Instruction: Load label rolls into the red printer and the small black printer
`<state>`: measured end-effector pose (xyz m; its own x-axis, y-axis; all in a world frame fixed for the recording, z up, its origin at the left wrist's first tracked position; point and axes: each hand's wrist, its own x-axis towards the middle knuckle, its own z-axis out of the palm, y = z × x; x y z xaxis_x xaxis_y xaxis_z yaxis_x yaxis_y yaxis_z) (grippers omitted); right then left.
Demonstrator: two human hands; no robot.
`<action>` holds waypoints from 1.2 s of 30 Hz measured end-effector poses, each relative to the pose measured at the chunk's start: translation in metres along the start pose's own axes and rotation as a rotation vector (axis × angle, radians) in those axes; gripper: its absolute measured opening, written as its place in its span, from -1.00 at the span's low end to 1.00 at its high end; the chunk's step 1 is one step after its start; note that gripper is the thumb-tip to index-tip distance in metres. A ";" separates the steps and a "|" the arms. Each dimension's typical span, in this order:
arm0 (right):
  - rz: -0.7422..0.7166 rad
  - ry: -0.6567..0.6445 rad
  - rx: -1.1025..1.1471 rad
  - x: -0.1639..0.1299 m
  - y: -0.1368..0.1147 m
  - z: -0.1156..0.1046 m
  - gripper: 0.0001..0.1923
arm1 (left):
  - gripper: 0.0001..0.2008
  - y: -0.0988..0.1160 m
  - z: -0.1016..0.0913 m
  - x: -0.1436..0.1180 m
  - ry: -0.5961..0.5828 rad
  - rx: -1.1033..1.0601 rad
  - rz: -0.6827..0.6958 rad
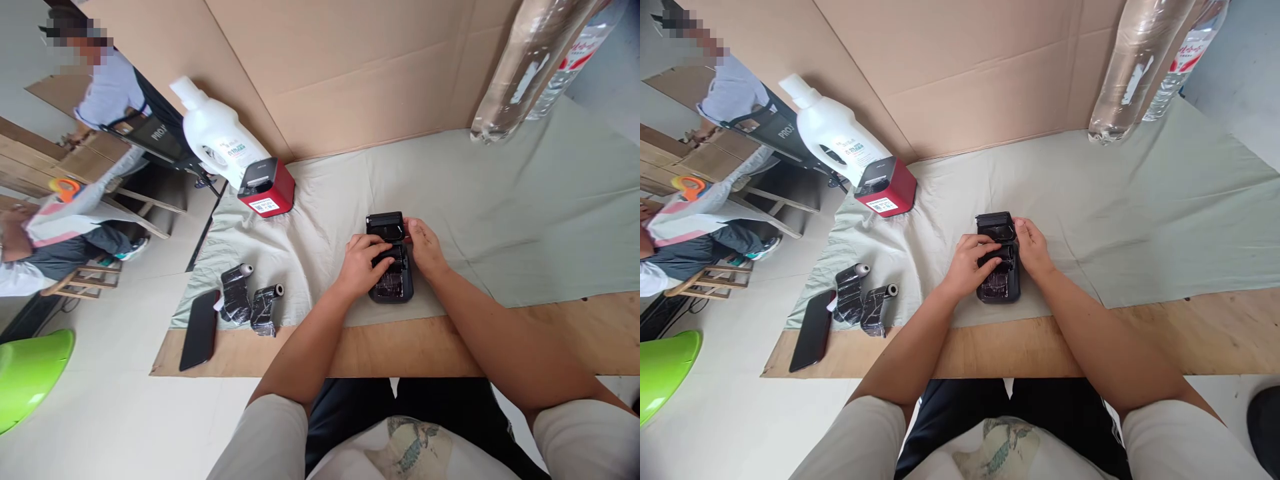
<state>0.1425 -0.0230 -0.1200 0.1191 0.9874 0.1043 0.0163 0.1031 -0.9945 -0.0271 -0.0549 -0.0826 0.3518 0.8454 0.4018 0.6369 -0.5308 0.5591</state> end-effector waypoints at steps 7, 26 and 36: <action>0.036 -0.047 -0.015 0.000 -0.009 -0.006 -0.44 | -0.65 -0.013 -0.010 -0.005 0.474 -0.273 -0.262; 0.078 -0.377 -0.797 -0.004 -0.033 -0.025 -0.46 | -0.45 -0.008 -0.014 0.000 -0.328 -0.321 -0.442; 0.188 -0.732 -0.353 -0.002 -0.044 -0.032 -0.49 | -0.23 -0.008 -0.018 -0.001 -0.392 -0.806 -0.467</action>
<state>0.1730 -0.0331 -0.0759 -0.5222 0.8257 -0.2132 0.3854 0.0055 -0.9227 -0.0453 -0.0529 -0.0744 0.4784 0.8619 -0.1681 0.1658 0.0993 0.9811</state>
